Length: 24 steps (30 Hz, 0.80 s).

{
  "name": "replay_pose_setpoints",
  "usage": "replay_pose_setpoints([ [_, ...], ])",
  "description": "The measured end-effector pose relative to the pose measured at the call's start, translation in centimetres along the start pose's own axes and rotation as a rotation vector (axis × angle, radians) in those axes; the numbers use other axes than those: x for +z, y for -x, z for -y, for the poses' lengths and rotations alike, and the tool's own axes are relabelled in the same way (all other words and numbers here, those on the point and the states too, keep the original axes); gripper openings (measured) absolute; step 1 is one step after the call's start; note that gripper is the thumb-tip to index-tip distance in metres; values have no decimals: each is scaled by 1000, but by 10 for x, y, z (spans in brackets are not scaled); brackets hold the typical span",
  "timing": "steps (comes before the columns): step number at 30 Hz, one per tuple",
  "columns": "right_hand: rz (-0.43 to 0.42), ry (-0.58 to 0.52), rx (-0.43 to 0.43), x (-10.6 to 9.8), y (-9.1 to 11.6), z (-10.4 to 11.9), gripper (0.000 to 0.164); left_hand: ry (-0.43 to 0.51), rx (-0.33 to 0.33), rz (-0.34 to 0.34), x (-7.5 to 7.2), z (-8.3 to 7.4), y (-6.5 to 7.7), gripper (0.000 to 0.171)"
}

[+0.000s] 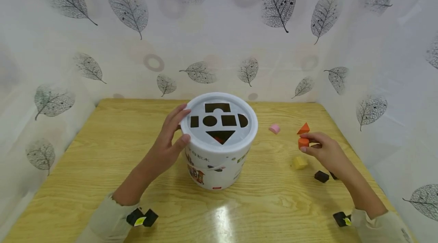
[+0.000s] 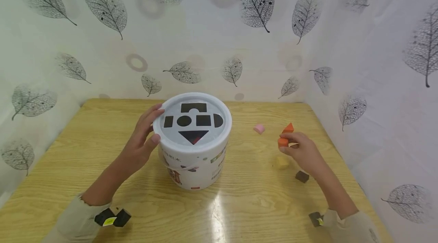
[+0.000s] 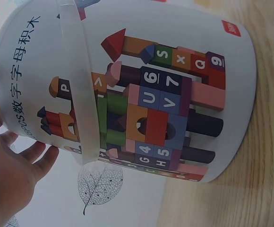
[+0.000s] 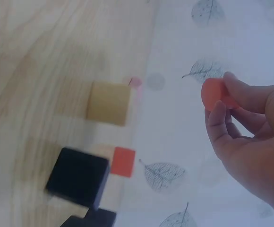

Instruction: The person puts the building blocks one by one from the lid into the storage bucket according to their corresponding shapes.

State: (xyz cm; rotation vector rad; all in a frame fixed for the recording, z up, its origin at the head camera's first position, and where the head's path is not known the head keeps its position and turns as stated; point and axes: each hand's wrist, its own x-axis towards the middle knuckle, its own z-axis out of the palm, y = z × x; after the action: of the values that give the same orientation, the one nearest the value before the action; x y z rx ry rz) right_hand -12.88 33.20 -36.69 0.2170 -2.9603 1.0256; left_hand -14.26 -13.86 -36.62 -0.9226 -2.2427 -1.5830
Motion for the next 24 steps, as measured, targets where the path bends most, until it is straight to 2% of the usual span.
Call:
replay_pose_setpoints([
  [9,37,-68,-59,3,-6,41,49,-5,-2,1,-1,-1,1,61],
  [17,33,-114,-71,6,-14,82,52,-7,-17,1,-1,0,1,59],
  [24,0,-124,-131,2,-18,106,50,-11,-24,6,-1,0,1,59],
])
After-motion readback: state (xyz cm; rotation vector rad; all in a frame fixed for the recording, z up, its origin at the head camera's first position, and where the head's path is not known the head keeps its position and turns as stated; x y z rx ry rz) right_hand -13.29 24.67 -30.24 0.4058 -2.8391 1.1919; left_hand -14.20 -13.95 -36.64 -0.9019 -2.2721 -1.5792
